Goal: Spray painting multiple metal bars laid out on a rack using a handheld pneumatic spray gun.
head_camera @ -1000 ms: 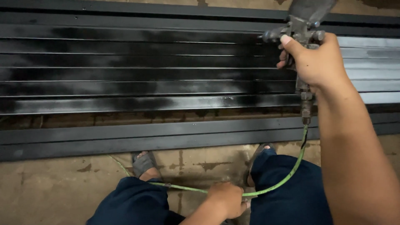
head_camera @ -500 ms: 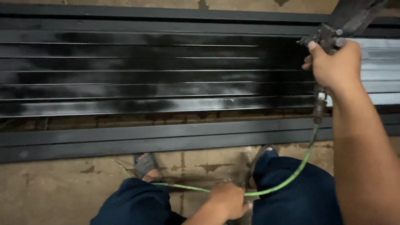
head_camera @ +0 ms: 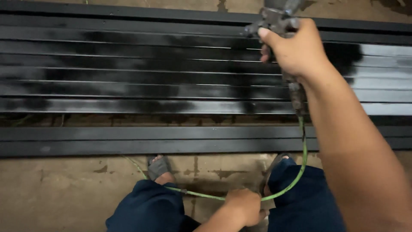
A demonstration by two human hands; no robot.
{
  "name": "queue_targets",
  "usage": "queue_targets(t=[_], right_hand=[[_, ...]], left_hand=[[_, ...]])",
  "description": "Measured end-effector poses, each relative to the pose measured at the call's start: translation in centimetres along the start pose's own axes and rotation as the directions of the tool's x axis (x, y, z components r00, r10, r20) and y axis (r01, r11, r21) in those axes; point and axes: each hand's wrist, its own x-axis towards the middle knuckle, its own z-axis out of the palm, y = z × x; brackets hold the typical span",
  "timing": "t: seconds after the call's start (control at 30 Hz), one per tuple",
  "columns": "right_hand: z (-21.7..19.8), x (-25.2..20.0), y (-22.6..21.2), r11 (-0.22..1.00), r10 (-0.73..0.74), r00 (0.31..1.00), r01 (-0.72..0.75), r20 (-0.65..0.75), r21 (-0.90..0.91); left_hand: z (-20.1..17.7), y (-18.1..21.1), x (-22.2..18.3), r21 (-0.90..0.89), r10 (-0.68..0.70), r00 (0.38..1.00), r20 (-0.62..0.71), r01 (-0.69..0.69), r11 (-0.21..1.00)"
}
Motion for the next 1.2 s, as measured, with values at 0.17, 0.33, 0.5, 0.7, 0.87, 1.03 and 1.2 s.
queue_targets(t=[0.17,0.33,0.5,0.7,0.87,1.03,1.2], right_hand=[[3.7,0.5,-3.0,0.994,-0.041,0.995,0.05,0.093,-0.102],[6.6,0.8,-5.3,1.0,0.011,0.992,-0.012,0.126,0.012],[8.1,0.9,-6.4,0.998,-0.064,0.986,0.064,0.154,0.0],[8.7,0.1,-8.0,0.979,-0.165,0.968,0.137,0.191,0.151],[9.2,0.2,-8.2,0.979,-0.119,0.97,0.079,0.211,0.189],[8.7,0.1,-7.8,0.999,-0.02,0.983,0.013,0.183,0.037],[6.8,0.2,-5.8,0.999,-0.042,0.988,0.043,0.149,-0.006]], left_hand=[[0.3,0.0,-0.3,-0.039,-0.014,0.994,-0.105,0.01,0.999],[-0.9,-0.2,-2.5,-0.072,0.022,0.997,-0.079,-0.028,0.997],[0.3,-1.0,-2.1,-0.108,-0.023,0.987,-0.16,0.005,0.994],[0.6,-1.4,-1.9,-0.149,-0.048,0.985,-0.166,0.024,0.989],[1.0,-1.4,-1.4,-0.128,-0.054,0.975,-0.215,0.026,0.991],[0.6,-1.1,-1.8,-0.093,-0.026,0.983,-0.18,0.009,0.996],[-0.3,-1.1,-2.8,-0.096,-0.014,0.99,-0.139,0.001,0.995]])
